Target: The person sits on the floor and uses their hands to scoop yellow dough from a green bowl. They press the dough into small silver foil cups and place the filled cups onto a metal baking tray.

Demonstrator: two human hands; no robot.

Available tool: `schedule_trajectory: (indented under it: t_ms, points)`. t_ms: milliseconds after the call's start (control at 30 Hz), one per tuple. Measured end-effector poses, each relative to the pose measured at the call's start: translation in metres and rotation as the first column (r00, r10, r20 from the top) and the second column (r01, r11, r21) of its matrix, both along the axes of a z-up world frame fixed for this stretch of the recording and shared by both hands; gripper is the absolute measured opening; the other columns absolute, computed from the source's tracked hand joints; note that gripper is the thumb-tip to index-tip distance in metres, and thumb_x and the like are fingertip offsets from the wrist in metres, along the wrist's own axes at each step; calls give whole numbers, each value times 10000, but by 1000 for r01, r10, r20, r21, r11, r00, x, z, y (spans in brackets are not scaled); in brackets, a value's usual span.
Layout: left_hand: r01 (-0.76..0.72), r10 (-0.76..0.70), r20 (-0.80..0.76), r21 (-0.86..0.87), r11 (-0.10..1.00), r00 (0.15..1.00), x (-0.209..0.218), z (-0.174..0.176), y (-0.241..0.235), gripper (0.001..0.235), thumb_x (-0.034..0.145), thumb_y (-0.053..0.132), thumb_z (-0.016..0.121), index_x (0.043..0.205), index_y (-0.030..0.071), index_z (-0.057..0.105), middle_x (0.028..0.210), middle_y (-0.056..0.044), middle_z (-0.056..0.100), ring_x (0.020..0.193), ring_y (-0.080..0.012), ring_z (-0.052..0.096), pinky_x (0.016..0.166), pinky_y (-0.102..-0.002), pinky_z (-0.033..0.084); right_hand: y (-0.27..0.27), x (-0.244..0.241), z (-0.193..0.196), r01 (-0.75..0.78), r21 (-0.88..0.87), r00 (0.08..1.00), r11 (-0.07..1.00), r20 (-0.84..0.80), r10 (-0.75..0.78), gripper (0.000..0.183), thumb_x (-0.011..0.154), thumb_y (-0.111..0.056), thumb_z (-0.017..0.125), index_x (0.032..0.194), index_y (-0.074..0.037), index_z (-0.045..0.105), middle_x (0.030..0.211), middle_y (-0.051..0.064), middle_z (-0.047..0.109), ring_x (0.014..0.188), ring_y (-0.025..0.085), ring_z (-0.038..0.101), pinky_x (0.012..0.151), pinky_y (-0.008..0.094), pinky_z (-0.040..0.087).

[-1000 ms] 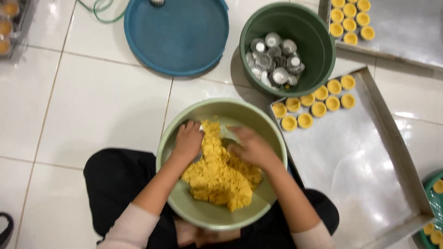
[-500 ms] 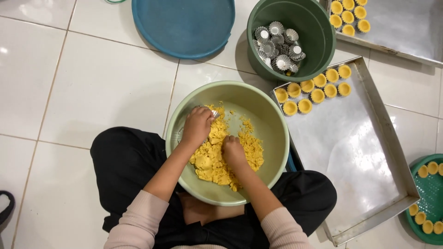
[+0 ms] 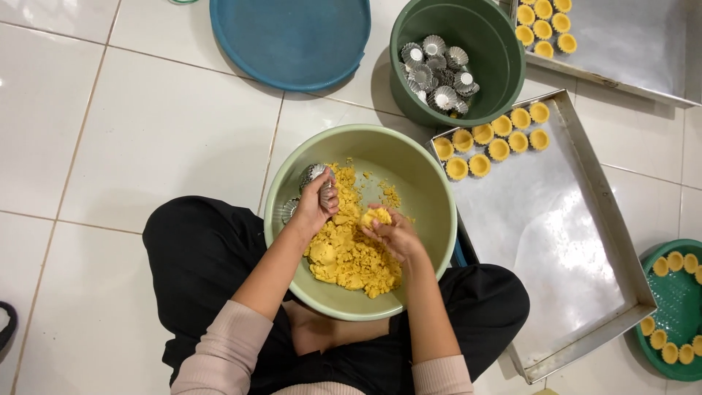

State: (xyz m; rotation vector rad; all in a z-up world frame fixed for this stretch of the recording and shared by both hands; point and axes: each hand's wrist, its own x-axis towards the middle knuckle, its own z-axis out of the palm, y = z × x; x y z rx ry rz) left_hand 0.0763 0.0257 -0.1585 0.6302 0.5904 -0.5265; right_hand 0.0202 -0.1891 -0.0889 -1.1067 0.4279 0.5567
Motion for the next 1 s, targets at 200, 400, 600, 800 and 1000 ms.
schedule_trajectory:
  t_ms: [200,400,600,800,1000]
  points:
    - [-84,84,-58,11,996,995,-1,-17,5,406,927,555,646,818,170,576,534,74,334,399,-85,413,379,-234,344,-3,1,-54,98,-302,993,948,-32,-112,210,867,22,761,1065,71,710,864,177,704,679,206,699,666,428,689]
    - [-110,113,-86,33,993,990,2,-24,9,401,899,549,669,797,170,585,525,61,362,409,-102,431,377,-246,369,-3,0,-21,-144,-177,988,974,-86,131,680,1007,-515,539,1368,61,580,1509,400,300,1432,569,297,1022,672,505]
    - [-95,95,-99,7,995,991,4,-17,5,361,875,490,724,828,164,578,586,39,439,452,-115,486,402,-236,384,-6,1,-52,21,-262,997,965,-64,-39,264,878,56,757,1141,81,746,1150,295,681,1055,324,676,851,443,654]
    - [-47,39,-153,-51,998,987,5,-9,5,173,778,268,710,793,144,591,684,-25,585,541,-161,577,431,-244,455,-24,3,-76,-113,-489,984,865,63,165,280,891,-94,831,1113,30,713,1060,230,641,705,208,667,637,371,602]
    - [-80,65,-199,-67,995,978,4,-40,1,185,750,237,670,779,58,632,720,-113,618,641,-254,665,562,-365,614,-16,-8,-53,-129,-583,974,802,80,214,152,965,-60,700,1094,-13,764,895,166,700,593,142,602,551,296,543]
